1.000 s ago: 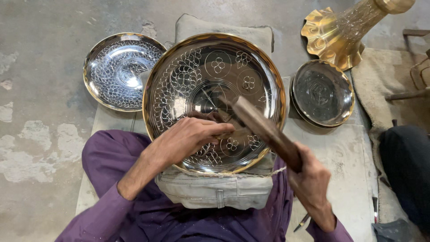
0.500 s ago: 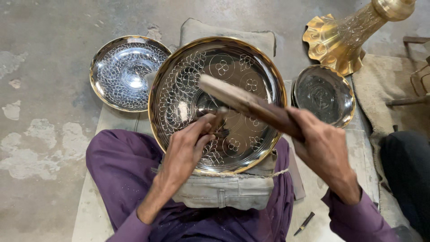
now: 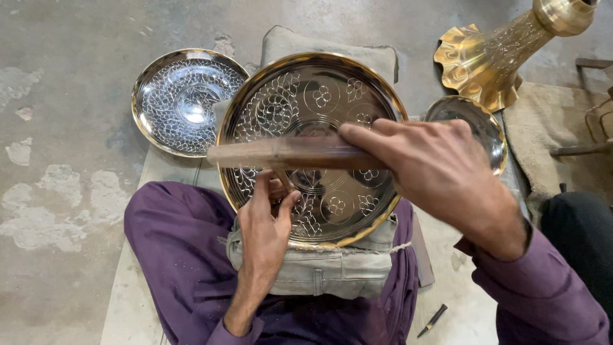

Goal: The person sits cross-legged on the floor with a large brass tray resting on a cushioned lap support. They hold a chisel against the tray's engraved floral pattern with one hand and strike it with a wooden mallet in the other, repositioning the chisel repeatedly to chase the decorative design across the tray surface.

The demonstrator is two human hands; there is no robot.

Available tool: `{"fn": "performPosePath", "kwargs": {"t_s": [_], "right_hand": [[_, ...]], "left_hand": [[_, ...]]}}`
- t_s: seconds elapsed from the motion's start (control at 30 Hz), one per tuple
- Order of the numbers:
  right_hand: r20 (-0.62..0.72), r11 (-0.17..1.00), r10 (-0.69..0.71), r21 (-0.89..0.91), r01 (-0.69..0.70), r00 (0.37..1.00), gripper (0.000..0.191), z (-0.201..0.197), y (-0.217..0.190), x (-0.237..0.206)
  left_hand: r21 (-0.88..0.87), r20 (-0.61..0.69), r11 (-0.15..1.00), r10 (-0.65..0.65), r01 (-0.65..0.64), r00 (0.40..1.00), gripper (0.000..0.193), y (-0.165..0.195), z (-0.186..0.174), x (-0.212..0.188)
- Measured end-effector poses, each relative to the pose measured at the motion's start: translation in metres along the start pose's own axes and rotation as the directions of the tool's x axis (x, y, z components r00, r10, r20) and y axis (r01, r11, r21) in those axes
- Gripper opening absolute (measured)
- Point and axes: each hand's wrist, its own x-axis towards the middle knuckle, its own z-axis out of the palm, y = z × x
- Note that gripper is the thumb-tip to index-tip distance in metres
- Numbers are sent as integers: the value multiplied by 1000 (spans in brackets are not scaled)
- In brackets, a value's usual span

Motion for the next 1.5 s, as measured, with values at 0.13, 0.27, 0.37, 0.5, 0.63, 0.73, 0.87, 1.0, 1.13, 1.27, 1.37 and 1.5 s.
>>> {"fn": "performPosePath", "kwargs": {"t_s": [0.13, 0.27, 0.37, 0.5, 0.63, 0.73, 0.87, 1.0, 1.13, 1.27, 1.37, 1.5], "right_hand": [[-343, 974, -80, 172, 146, 936, 49, -5, -7, 9], [-231, 993, -62, 85, 83, 971, 52, -8, -12, 6], [-231, 998, -60, -38, 52, 971, 57, -13, -10, -1], [-297, 998, -54, 15, 61, 953, 52, -18, -9, -6], [-353, 997, -59, 24, 72, 934, 48, -20, -5, -8], [-379, 995, -64, 50, 89, 923, 48, -19, -2, -6], [-473, 935, -77, 272, 229, 878, 55, -17, 0, -4], [-50, 987, -51, -153, 43, 997, 46, -13, 2, -2], [-342, 977, -118, 126, 169, 932, 43, -6, 4, 4], [-244, 994, -52, 82, 74, 968, 43, -3, 2, 1], [-348, 981, -10, 177, 77, 937, 45, -4, 0, 0], [36, 991, 80, 101, -83, 996, 24, -5, 6, -1]], "left_hand": [[-19, -1, 995, -94, 94, 996, 39, 6, -2, -2], [-47, 10, 998, -41, 41, 999, 38, 9, -3, 0], [-77, 27, 997, -3, 5, 1000, 35, 9, -1, 3], [-81, 20, 996, -32, 34, 999, 34, 6, 0, 2], [-52, 26, 998, -35, 36, 999, 32, 2, 2, 1], [-51, 44, 998, -35, 37, 998, 32, 1, 3, 2], [-53, 33, 999, -3, 4, 999, 35, 2, 2, 1], [-67, 47, 995, -67, 71, 997, 47, 2, 2, -1], [-71, 27, 997, 12, -10, 1000, 34, 0, 3, 1], [-66, 57, 997, 29, -25, 998, 42, -1, 3, 4], [-109, 73, 994, 36, -28, 997, 44, -2, 2, 5], [-61, 104, 995, 84, -78, 991, 48, -4, 2, 7]]}}
